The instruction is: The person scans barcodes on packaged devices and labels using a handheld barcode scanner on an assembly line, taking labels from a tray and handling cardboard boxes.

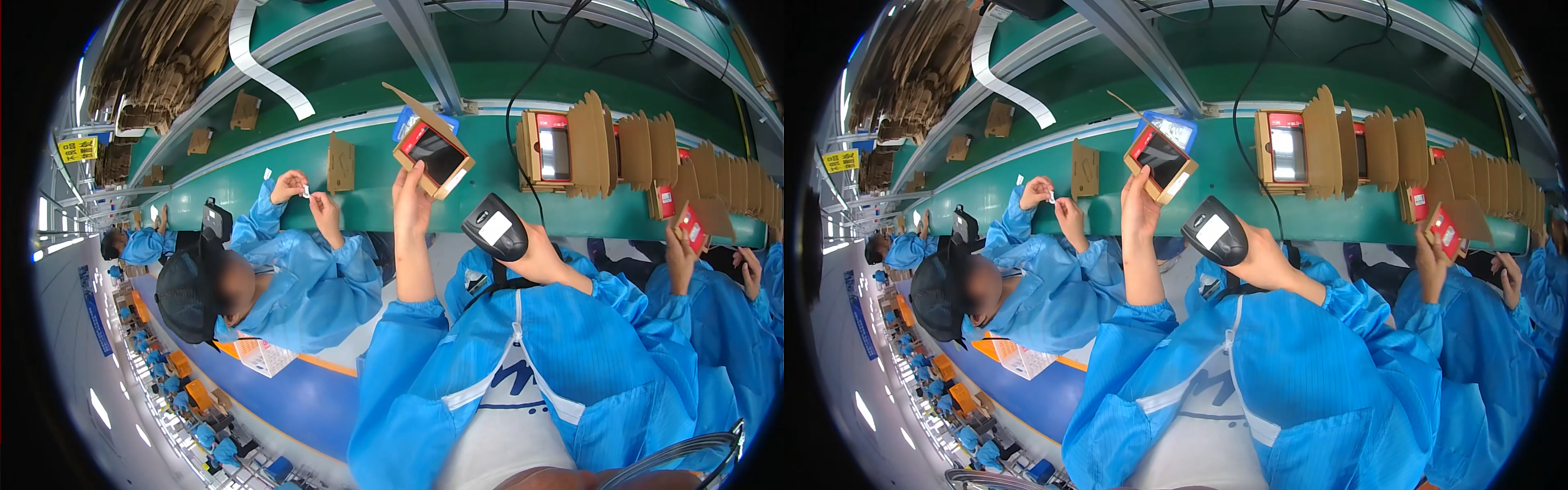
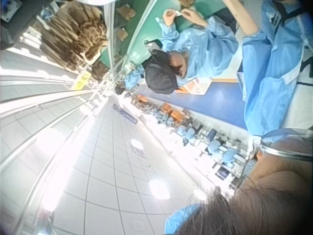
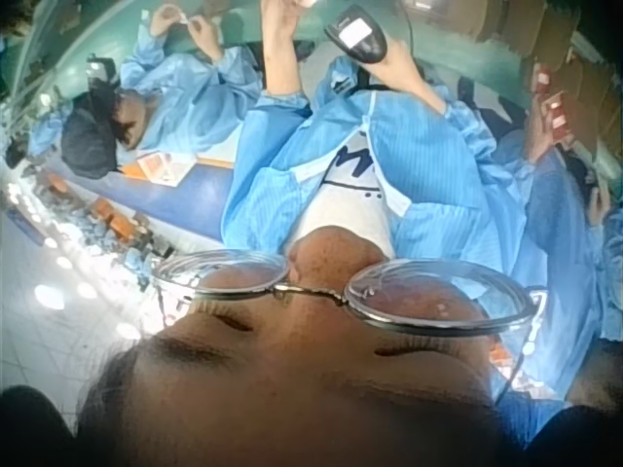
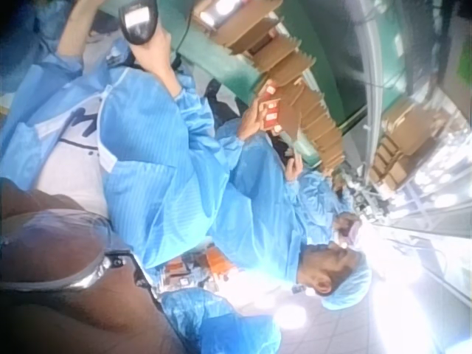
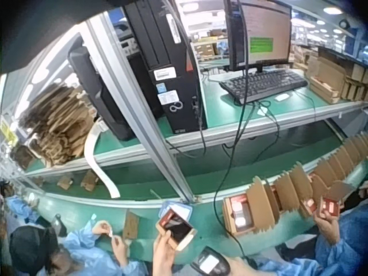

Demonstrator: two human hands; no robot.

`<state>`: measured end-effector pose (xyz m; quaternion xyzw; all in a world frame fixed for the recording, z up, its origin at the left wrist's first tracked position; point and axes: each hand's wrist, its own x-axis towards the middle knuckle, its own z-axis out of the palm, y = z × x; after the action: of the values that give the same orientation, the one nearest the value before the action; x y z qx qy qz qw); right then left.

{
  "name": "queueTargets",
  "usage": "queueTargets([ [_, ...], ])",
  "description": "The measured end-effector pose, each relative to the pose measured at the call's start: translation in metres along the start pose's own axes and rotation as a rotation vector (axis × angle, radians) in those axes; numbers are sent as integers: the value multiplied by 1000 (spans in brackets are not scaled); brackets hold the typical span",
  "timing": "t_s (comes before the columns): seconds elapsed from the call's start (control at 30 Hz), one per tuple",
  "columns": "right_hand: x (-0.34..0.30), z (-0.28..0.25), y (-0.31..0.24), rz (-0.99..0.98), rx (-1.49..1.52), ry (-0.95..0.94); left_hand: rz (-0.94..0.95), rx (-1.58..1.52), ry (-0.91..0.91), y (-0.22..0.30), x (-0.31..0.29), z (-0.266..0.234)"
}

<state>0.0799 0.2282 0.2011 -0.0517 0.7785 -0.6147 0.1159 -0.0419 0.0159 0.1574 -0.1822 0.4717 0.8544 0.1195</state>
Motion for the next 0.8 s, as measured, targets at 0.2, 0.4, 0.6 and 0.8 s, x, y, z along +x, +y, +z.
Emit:
queueTargets([
  [0.2,-5,-2,-5,36,7,-21,6,15,27,-1,6,-4],
  [0.4,-15,-7,-3,14,-45,-8,-2,22,38,0,9,-11],
  [0.6,-22,-11,0,-39,-100,-5,-9,14,21,3,10,-8],
  [0.8,-22,-13,-5,-47,-119,3,-3,16,18,2,12,-5],
])
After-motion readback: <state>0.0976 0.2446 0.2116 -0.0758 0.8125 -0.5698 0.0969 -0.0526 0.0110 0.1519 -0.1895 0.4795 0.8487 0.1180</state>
